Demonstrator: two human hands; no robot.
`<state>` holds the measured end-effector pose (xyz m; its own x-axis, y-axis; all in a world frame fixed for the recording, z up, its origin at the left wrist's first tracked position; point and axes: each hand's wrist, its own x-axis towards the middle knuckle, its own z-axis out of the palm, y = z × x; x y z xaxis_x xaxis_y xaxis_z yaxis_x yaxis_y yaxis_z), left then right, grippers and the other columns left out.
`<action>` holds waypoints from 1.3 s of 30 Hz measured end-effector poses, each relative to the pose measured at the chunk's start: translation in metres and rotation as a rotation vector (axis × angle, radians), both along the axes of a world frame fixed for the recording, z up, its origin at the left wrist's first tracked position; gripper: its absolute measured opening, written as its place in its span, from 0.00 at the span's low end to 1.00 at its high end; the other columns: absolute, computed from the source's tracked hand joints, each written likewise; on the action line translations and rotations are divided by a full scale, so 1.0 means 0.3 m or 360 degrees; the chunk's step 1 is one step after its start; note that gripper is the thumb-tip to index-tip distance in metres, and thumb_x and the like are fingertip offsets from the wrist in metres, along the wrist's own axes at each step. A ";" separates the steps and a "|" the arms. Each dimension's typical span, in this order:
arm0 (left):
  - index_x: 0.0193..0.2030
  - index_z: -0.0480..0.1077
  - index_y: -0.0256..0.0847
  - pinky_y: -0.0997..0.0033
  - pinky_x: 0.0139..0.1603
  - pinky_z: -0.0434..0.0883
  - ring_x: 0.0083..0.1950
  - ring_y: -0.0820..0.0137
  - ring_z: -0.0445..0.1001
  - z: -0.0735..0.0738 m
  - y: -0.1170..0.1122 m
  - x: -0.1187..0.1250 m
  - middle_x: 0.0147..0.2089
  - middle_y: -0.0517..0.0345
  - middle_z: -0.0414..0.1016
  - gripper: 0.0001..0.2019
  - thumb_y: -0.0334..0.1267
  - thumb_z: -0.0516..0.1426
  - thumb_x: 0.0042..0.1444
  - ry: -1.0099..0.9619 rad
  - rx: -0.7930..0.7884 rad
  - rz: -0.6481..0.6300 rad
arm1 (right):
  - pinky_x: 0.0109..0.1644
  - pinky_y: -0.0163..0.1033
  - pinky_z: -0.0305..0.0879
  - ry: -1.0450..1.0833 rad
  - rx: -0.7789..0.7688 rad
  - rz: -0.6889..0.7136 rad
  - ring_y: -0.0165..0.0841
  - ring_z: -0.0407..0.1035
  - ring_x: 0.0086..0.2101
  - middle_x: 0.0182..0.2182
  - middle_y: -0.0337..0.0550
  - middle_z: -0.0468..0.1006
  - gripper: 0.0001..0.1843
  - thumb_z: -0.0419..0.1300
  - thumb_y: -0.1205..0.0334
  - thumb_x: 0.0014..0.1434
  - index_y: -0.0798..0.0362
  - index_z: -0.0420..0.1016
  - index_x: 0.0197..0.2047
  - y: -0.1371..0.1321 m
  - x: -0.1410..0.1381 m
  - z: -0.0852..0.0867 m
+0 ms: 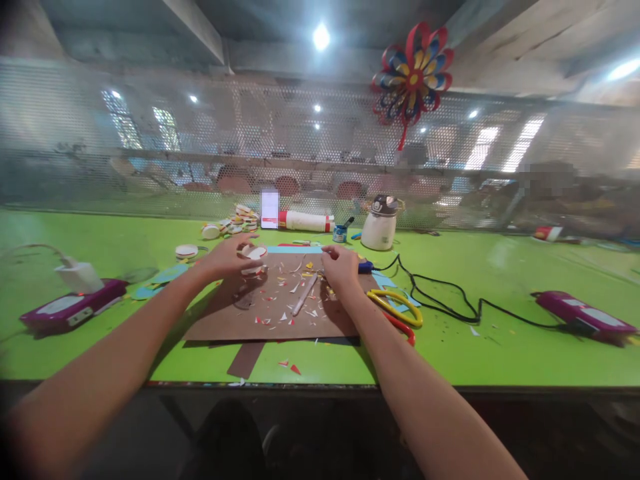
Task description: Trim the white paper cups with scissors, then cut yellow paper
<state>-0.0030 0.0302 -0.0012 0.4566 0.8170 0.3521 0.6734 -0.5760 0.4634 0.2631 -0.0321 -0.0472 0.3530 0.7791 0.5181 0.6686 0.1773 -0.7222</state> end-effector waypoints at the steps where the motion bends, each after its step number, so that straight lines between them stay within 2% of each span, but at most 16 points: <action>1: 0.62 0.60 0.41 0.63 0.49 0.68 0.50 0.59 0.72 0.000 -0.012 0.012 0.54 0.48 0.71 0.38 0.48 0.62 0.43 0.0000 0.0004 -0.0047 | 0.43 0.46 0.71 0.0012 -0.0015 0.0024 0.36 0.72 0.42 0.48 0.46 0.73 0.16 0.57 0.58 0.63 0.55 0.69 0.52 -0.003 -0.008 0.002; 7: 0.58 0.64 0.45 0.66 0.48 0.68 0.49 0.63 0.72 -0.010 -0.062 0.062 0.54 0.53 0.70 0.33 0.43 0.62 0.42 0.0012 0.0071 -0.0302 | 0.43 0.46 0.71 0.0093 -0.0088 0.0184 0.36 0.72 0.41 0.46 0.45 0.74 0.15 0.57 0.58 0.63 0.56 0.70 0.51 -0.030 -0.057 0.009; 11: 0.51 0.68 0.46 0.66 0.44 0.68 0.46 0.63 0.72 -0.012 -0.081 0.070 0.50 0.56 0.72 0.28 0.46 0.63 0.40 0.0097 0.0071 -0.0320 | 0.42 0.45 0.71 0.0154 -0.0082 0.0218 0.35 0.72 0.40 0.45 0.45 0.74 0.15 0.57 0.57 0.63 0.56 0.70 0.50 -0.041 -0.066 0.018; 14: 0.47 0.69 0.46 0.67 0.43 0.68 0.45 0.62 0.71 -0.013 -0.089 0.072 0.49 0.56 0.72 0.26 0.50 0.63 0.39 0.0182 0.0062 -0.0315 | 0.41 0.44 0.71 0.0211 -0.0056 0.0183 0.34 0.72 0.39 0.44 0.44 0.75 0.14 0.57 0.57 0.63 0.56 0.70 0.49 -0.044 -0.064 0.026; 19: 0.49 0.68 0.44 0.66 0.41 0.67 0.46 0.61 0.71 -0.007 -0.090 0.069 0.51 0.52 0.71 0.28 0.52 0.62 0.40 0.0231 0.0047 -0.0271 | 0.41 0.44 0.71 0.0261 0.0032 -0.0014 0.35 0.72 0.39 0.44 0.44 0.75 0.15 0.57 0.56 0.63 0.56 0.71 0.49 -0.048 -0.030 0.046; 22: 0.52 0.67 0.44 0.66 0.38 0.67 0.41 0.61 0.72 -0.005 -0.098 0.069 0.44 0.53 0.75 0.31 0.52 0.63 0.40 0.0264 -0.0129 -0.0300 | 0.42 0.45 0.71 0.0265 0.0086 -0.0175 0.36 0.72 0.40 0.45 0.44 0.74 0.15 0.57 0.57 0.63 0.56 0.71 0.49 -0.047 0.022 0.097; 25: 0.51 0.68 0.44 0.67 0.38 0.67 0.38 0.63 0.73 -0.007 -0.122 0.076 0.37 0.57 0.76 0.29 0.50 0.63 0.40 0.0326 -0.0312 -0.0479 | 0.42 0.45 0.71 0.0228 0.0129 -0.0259 0.34 0.72 0.40 0.46 0.45 0.74 0.15 0.57 0.58 0.63 0.56 0.70 0.50 -0.045 0.084 0.190; 28: 0.53 0.68 0.44 0.69 0.35 0.67 0.37 0.64 0.74 -0.005 -0.143 0.083 0.36 0.58 0.77 0.30 0.48 0.63 0.41 0.0369 -0.0369 -0.0597 | 0.40 0.44 0.72 0.0113 0.0098 -0.0264 0.34 0.72 0.39 0.44 0.45 0.74 0.14 0.56 0.58 0.64 0.56 0.70 0.50 -0.045 0.132 0.280; 30: 0.53 0.68 0.45 0.69 0.35 0.67 0.37 0.64 0.74 -0.006 -0.146 0.085 0.38 0.57 0.77 0.28 0.48 0.62 0.42 0.0368 -0.0356 -0.0640 | 0.39 0.43 0.72 -0.0014 0.0011 -0.0231 0.33 0.73 0.37 0.43 0.44 0.75 0.14 0.56 0.57 0.64 0.56 0.70 0.49 -0.049 0.145 0.312; 33: 0.51 0.69 0.45 0.68 0.36 0.68 0.40 0.63 0.74 -0.022 -0.132 0.084 0.42 0.55 0.76 0.28 0.49 0.62 0.41 0.0340 -0.0309 -0.0632 | 0.40 0.43 0.72 -0.0267 -0.0178 -0.0153 0.33 0.73 0.37 0.42 0.44 0.75 0.14 0.56 0.57 0.64 0.56 0.71 0.48 -0.063 0.140 0.306; 36: 0.51 0.68 0.43 0.66 0.43 0.69 0.45 0.60 0.73 -0.049 -0.110 0.084 0.47 0.53 0.75 0.29 0.50 0.63 0.40 0.0315 -0.0232 -0.0640 | 0.42 0.44 0.71 -0.0570 -0.0374 -0.0019 0.36 0.72 0.40 0.45 0.43 0.75 0.15 0.57 0.57 0.63 0.57 0.71 0.49 -0.087 0.123 0.263; 39: 0.50 0.69 0.44 0.62 0.49 0.67 0.51 0.56 0.71 -0.065 -0.094 0.085 0.51 0.51 0.73 0.27 0.49 0.62 0.42 0.0344 -0.0129 -0.0592 | 0.41 0.44 0.71 -0.0837 -0.0488 0.0106 0.36 0.72 0.40 0.45 0.43 0.75 0.14 0.58 0.57 0.62 0.56 0.72 0.48 -0.124 0.105 0.222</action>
